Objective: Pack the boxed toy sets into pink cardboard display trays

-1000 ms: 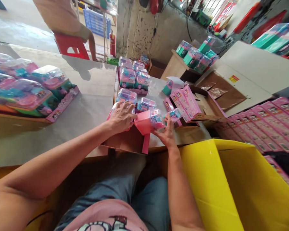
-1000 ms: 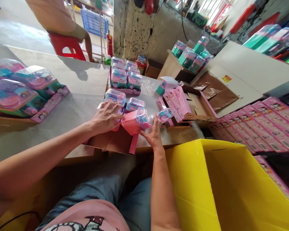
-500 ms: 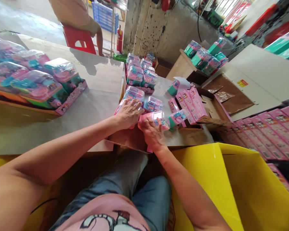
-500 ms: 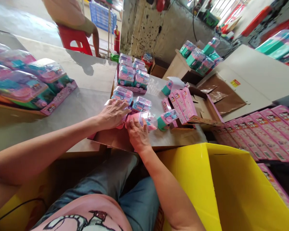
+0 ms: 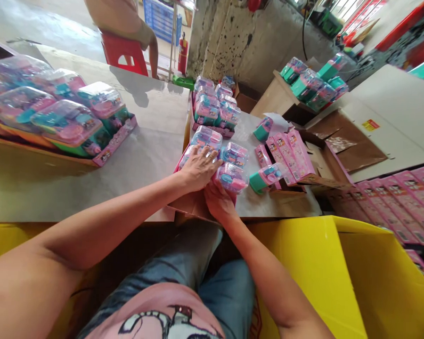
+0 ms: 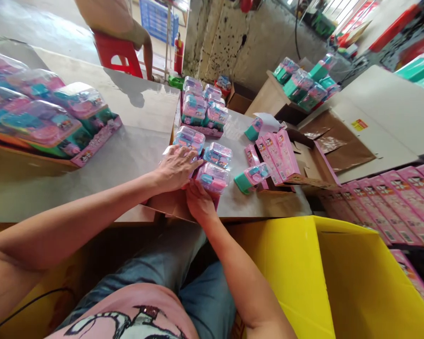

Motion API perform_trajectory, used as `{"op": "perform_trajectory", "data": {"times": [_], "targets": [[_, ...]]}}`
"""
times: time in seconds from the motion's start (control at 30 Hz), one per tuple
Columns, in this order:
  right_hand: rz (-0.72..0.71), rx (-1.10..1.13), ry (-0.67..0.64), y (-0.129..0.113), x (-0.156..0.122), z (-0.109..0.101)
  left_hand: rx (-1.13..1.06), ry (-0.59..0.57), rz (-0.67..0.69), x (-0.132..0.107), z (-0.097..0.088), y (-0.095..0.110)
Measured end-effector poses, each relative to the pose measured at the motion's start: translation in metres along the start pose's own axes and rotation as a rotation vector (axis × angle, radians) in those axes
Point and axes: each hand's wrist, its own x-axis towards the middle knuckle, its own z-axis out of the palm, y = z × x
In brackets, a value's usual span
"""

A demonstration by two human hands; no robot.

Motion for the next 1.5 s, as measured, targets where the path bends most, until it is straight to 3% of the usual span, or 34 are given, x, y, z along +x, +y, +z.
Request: {"op": "perform_trajectory", "data": {"times": [0.17,0.27,0.37,0.47,0.57,0.67,0.73,0.87,1.13,1.23,1.33,1.4,1.5], "targets": [[-0.06,0.075,-0.034,0.012,-0.012,-0.007,-0.03,0.085,0.039,0.0,0.012,-0.002],[-0.139,0.251,-0.012,0.02,-0.026,-0.015,-0.055,0.14,0.114,-0.004,0.015,-0.01],[-0.025,0.454,0.112,0.024,-0.04,-0.022,-0.1,0.246,0.171,-0.016,0.017,-0.01],[0.073,0.459,0.186,0.021,-0.045,-0.035,-0.18,0.348,0.178,-0.036,0.023,0.003],[0.108,0.271,0.289,0.017,-0.043,-0.052,-0.275,0.297,0.115,-0.053,0.039,0.028],[0.338,0.109,0.56,0.022,-0.04,-0.06,-0.339,0.19,0.011,-0.059,0.062,0.051],[0.49,0.118,0.669,0.03,-0.037,-0.057,-0.368,0.109,-0.047,-0.057,0.076,0.06],[0.52,0.266,0.588,0.038,-0.031,-0.042,-0.451,-0.046,-0.186,-0.055,0.088,0.062],[0.475,0.267,0.52,0.046,-0.027,-0.036,-0.412,-0.123,-0.198,-0.051,0.079,0.063],[0.503,0.245,0.6,0.04,-0.036,-0.04,-0.375,-0.112,-0.254,-0.053,0.073,0.07],[0.603,0.299,0.741,0.022,-0.048,-0.048,-0.306,0.012,-0.268,-0.063,0.066,0.074],[0.577,0.448,0.66,0.012,-0.052,-0.05,-0.282,0.069,-0.182,-0.072,0.063,0.075],[0.479,0.618,0.38,0.009,-0.045,-0.042,-0.303,0.012,0.009,-0.082,0.065,0.072]]}}
